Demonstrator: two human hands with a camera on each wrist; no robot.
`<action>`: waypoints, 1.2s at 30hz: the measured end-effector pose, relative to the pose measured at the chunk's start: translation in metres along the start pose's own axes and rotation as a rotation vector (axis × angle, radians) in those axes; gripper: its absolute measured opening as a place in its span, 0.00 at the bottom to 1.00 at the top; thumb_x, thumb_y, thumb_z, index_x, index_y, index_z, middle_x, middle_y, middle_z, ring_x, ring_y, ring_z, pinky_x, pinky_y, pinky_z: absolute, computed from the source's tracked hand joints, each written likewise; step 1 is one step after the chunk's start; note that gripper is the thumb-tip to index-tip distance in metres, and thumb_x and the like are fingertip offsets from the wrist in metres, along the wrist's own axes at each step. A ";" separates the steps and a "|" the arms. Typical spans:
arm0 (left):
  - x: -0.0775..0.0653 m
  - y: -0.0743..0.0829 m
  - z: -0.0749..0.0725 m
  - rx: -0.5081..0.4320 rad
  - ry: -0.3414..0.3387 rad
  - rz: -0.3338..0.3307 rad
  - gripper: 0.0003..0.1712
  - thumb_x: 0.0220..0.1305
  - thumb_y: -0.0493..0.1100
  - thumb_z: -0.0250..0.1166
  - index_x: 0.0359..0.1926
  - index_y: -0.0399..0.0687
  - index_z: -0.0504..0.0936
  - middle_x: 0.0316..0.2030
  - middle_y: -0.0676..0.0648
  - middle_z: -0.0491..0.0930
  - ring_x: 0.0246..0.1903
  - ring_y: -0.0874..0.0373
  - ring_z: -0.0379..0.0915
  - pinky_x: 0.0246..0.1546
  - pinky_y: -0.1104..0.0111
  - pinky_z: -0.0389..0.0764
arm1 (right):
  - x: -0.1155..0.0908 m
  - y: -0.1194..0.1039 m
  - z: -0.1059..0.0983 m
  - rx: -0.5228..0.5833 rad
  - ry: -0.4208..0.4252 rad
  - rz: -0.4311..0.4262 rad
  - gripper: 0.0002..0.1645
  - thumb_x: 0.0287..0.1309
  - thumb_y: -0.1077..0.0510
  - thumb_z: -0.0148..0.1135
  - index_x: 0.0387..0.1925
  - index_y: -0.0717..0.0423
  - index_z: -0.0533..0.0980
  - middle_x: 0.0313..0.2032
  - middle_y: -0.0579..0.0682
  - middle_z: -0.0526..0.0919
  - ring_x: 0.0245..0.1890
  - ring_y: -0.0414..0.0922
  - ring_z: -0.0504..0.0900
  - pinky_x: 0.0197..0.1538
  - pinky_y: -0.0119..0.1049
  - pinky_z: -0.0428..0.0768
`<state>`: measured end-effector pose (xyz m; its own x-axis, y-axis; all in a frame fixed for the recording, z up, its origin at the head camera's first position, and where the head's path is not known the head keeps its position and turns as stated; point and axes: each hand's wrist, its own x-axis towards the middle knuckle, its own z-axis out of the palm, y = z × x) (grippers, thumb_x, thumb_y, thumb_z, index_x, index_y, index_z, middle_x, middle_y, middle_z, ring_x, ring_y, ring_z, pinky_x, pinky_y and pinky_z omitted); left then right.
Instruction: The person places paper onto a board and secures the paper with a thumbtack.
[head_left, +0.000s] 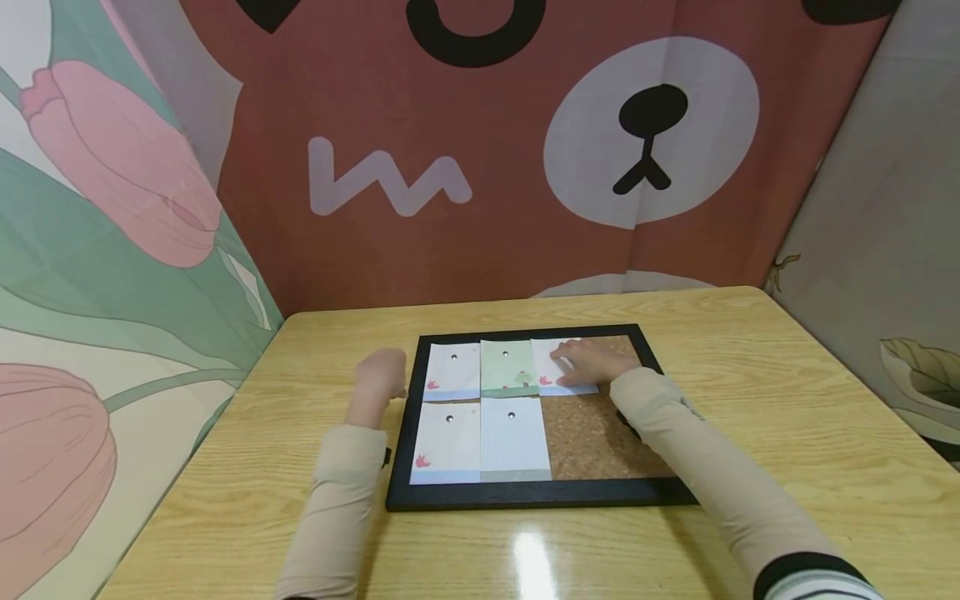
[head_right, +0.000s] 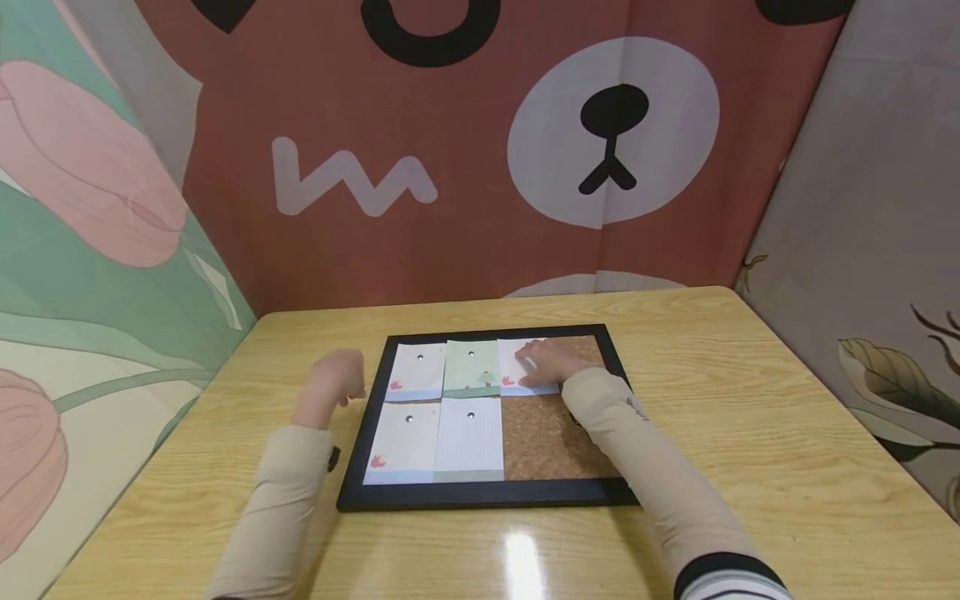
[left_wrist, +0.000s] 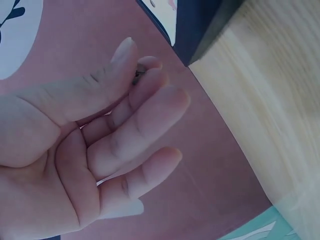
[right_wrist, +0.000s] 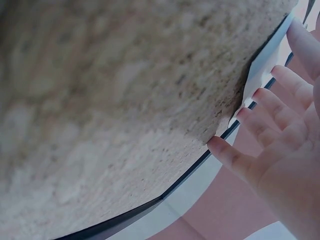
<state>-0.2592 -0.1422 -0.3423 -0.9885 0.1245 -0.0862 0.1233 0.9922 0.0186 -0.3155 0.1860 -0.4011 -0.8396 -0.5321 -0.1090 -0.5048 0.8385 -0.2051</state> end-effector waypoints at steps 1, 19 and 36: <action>0.000 0.002 -0.001 0.006 0.003 0.001 0.14 0.42 0.39 0.73 0.28 0.39 0.77 0.27 0.44 0.77 0.27 0.53 0.72 0.26 0.62 0.75 | 0.000 0.000 0.000 -0.002 0.001 -0.001 0.32 0.52 0.48 0.62 0.56 0.59 0.69 0.55 0.59 0.69 0.55 0.55 0.66 0.55 0.49 0.63; 0.010 0.029 0.002 0.075 0.005 -0.028 0.23 0.39 0.44 0.75 0.37 0.40 0.79 0.28 0.45 0.76 0.25 0.55 0.69 0.22 0.64 0.73 | -0.001 0.000 0.004 0.033 0.029 -0.041 0.32 0.52 0.52 0.63 0.56 0.63 0.68 0.54 0.62 0.70 0.55 0.57 0.65 0.56 0.50 0.63; 0.016 0.049 -0.003 -0.057 0.084 0.076 0.15 0.57 0.30 0.52 0.15 0.43 0.70 0.18 0.48 0.69 0.16 0.59 0.55 0.11 0.69 0.58 | -0.001 0.001 0.002 0.044 0.015 -0.010 0.32 0.52 0.51 0.63 0.56 0.61 0.68 0.55 0.61 0.69 0.56 0.57 0.65 0.56 0.50 0.62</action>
<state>-0.2692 -0.0920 -0.3394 -0.9807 0.1955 0.0015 0.1950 0.9776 0.0791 -0.3152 0.1870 -0.4031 -0.8374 -0.5388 -0.0924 -0.5044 0.8267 -0.2492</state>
